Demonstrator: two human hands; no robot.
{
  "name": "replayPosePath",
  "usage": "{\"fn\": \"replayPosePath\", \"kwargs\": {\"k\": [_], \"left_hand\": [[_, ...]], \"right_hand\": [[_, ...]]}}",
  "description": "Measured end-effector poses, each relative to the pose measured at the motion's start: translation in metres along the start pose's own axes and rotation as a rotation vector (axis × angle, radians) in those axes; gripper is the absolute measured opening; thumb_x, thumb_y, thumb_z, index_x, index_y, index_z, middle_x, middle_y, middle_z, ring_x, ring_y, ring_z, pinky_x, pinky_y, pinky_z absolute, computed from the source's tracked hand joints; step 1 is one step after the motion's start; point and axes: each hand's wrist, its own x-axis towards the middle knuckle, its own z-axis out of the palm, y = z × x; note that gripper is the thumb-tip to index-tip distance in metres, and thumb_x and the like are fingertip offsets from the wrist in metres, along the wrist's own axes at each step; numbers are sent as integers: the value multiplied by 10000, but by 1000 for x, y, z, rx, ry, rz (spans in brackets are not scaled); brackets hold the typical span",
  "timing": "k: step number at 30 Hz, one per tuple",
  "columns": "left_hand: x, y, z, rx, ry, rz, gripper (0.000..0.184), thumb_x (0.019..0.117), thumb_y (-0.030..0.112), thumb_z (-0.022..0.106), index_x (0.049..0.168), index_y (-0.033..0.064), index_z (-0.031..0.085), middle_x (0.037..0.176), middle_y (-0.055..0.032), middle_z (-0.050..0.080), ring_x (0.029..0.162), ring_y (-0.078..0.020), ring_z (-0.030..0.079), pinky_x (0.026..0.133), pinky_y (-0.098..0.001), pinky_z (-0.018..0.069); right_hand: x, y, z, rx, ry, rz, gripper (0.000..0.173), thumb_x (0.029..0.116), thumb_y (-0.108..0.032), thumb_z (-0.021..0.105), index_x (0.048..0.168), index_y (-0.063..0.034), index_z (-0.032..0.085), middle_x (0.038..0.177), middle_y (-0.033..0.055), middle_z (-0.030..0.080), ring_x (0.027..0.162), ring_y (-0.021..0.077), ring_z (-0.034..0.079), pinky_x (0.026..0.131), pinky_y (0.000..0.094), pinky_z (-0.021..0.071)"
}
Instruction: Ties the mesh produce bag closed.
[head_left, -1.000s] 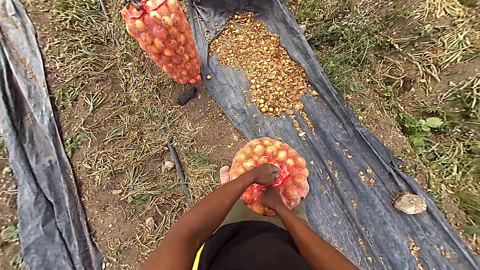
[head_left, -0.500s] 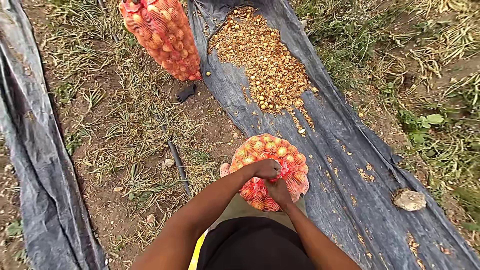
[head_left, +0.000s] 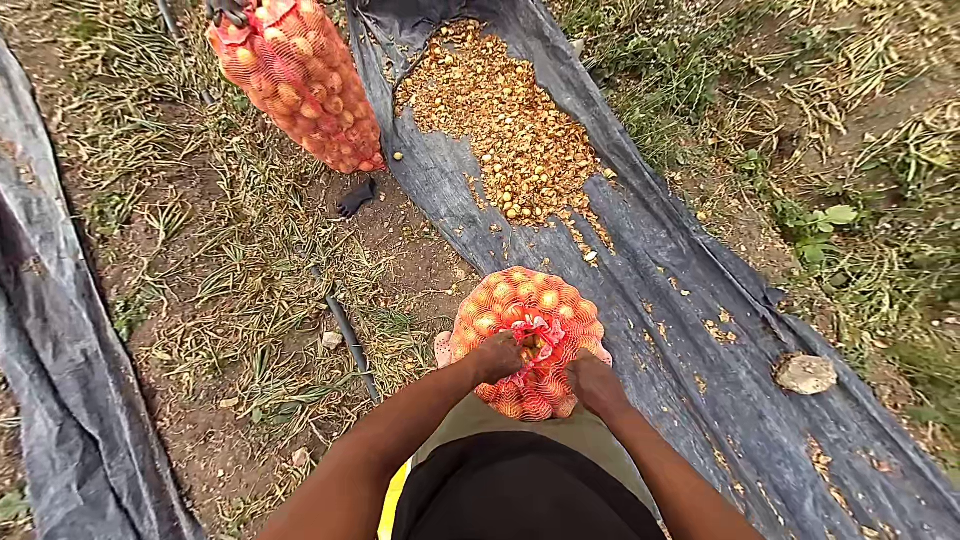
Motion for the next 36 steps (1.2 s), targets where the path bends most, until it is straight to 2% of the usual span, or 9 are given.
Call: {"fn": "replayPosePath", "kwargs": {"k": [3,7,10,13,21,30,32,33,36], "left_hand": [[-7,-7,6,-7,132,23,258,1034,5,455,1061,-37,709,1145,-174,706,1163,-328,634,1075,-473,441],[-18,-13,6,30,240,65,255,1038,18,448,1035,-17,700,1056,-152,712,1069,-307,660,965,-451,494],[-19,-7,13,-58,251,66,282,1077,65,410,1209,26,656,1105,-165,706,1108,-328,663,1011,-481,492],[-10,-5,24,-38,268,21,280,1064,55,424,1164,2,681,1109,-172,706,1113,-323,657,1014,-466,480],[-13,-16,31,98,305,103,224,1014,-3,489,1042,-7,712,1098,-138,707,1097,-299,649,955,-443,506],[-28,-13,32,72,357,125,217,1021,20,509,1096,0,712,1059,-140,701,1083,-306,655,964,-449,513],[-26,-15,31,55,361,122,220,1023,17,501,1092,0,709,1045,-141,701,1071,-305,657,953,-444,513],[-25,-15,30,36,361,114,216,1024,16,499,1080,1,707,1038,-139,698,1066,-303,656,953,-442,511],[-25,-14,21,-28,293,78,240,1040,29,474,1084,11,709,1072,-145,701,1106,-307,647,972,-450,498]], "right_hand": [[14,-17,13,178,319,42,299,1044,-185,511,1189,-57,740,1221,180,679,1092,347,686,941,524,552],[29,-46,37,379,405,95,312,1019,-140,505,1239,-44,703,1195,176,719,1125,341,691,982,527,534],[34,-64,49,476,429,152,281,1015,-129,518,1209,-44,703,1148,173,728,1087,338,700,961,532,542],[36,-71,53,525,492,169,264,1007,-108,545,1185,-56,733,1198,174,705,1125,336,680,975,528,539],[40,-86,45,572,354,283,223,989,-163,594,1135,-63,730,1043,172,741,1025,349,708,901,546,551],[38,-110,58,487,25,184,236,983,-173,597,1111,-36,741,1211,205,684,1185,355,641,1002,531,512],[39,-110,51,527,-57,196,240,987,-208,607,1042,-19,744,1107,205,708,1067,346,680,928,540,534],[40,-109,46,561,-107,215,240,976,-236,629,972,-18,730,975,182,706,900,307,688,807,511,547],[43,-100,44,852,-356,291,156,916,-216,668,964,-77,615,672,35,525,470,121,471,439,280,420]]}}
